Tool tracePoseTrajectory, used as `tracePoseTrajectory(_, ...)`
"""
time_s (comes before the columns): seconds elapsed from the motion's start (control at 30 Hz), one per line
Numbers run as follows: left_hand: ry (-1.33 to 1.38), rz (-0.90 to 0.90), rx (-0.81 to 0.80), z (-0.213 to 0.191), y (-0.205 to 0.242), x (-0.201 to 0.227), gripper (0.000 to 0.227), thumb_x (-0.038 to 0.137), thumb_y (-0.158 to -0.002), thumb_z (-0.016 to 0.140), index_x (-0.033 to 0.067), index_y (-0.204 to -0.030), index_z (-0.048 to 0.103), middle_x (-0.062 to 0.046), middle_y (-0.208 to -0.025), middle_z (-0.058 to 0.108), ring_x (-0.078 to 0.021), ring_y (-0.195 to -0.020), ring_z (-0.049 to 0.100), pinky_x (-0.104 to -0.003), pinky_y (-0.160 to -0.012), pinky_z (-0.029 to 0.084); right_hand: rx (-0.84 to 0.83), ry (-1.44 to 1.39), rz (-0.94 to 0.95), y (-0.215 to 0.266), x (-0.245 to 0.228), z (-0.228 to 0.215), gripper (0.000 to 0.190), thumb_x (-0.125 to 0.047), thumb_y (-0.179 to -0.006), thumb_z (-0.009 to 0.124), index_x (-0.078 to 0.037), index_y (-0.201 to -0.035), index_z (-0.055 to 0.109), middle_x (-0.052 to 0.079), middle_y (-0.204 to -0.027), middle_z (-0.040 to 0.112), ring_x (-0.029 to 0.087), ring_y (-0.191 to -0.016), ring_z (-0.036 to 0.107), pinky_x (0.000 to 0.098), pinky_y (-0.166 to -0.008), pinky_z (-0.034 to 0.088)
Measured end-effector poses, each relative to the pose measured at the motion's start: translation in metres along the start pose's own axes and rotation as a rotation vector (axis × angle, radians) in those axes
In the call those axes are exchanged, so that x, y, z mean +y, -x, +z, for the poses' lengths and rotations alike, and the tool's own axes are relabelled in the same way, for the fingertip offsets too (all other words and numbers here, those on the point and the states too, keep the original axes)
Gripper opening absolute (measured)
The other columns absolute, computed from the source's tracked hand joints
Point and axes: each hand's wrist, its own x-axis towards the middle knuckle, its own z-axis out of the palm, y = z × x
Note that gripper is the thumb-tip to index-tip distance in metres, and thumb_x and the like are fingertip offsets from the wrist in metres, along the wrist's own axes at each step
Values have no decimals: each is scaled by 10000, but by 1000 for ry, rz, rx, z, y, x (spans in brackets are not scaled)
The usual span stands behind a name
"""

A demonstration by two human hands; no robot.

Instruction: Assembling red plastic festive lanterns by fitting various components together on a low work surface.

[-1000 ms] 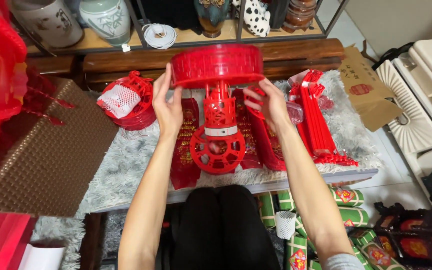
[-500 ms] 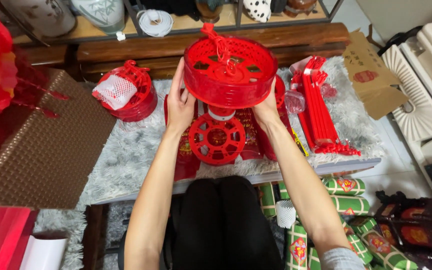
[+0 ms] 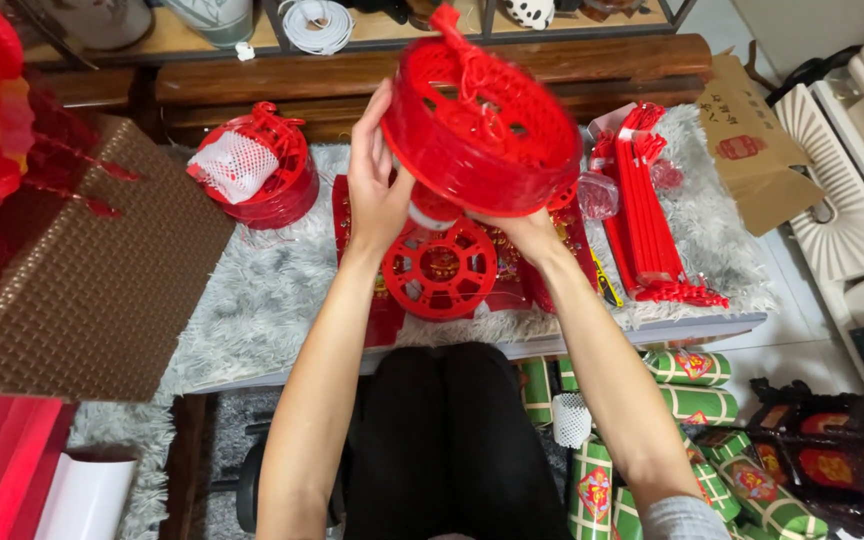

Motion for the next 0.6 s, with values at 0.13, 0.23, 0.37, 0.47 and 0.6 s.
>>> tracePoseTrajectory(0.13,-35,83,-58,2,1,8,631,-186,-1003,607,39,-1537,359,-174,-1645,337,-288,-1587,311,-416,-1387,259,-10,25,-20,-15,1,14,925,-39,-759,918,-239,-1455,343,187,-1396,534,387,-1181,620,603,-933,586)
tracePoseTrajectory(0.23,-63,47,-139,5,8,27,560,-80,-1053,618,50,-1539,372,-177,-1669,290,-303,-1601,273,-427,-1371,283,-21,57,-36,-30,-4,14,899,-44,-759,915,-233,-1440,359,187,-1382,541,388,-1177,622,601,-934,583)
tracePoseTrajectory(0.37,-246,-212,44,-11,48,-3,750,101,-1020,699,145,-1622,254,-129,-1671,281,-350,-1535,294,-548,-1258,260,-36,101,-55,-37,-6,7,862,-52,-759,911,-225,-1417,382,186,-1362,553,391,-1171,625,599,-935,580)
tracePoseTrajectory(0.47,-358,-458,131,-36,108,-57,782,180,-965,744,52,-1580,278,-230,-1591,347,-411,-1472,349,-554,-1224,299,-35,123,-66,-37,-1,4,837,-58,-759,908,-220,-1402,398,185,-1348,561,392,-1167,627,598,-935,578)
tracePoseTrajectory(0.6,-616,-978,138,-86,227,-204,1050,541,-738,901,-31,-1488,438,-238,-1374,575,-380,-1295,577,-475,-1104,478,-37,165,-83,-43,7,8,799,-65,-759,903,-211,-1380,421,184,-1328,573,395,-1160,629,595,-936,574)
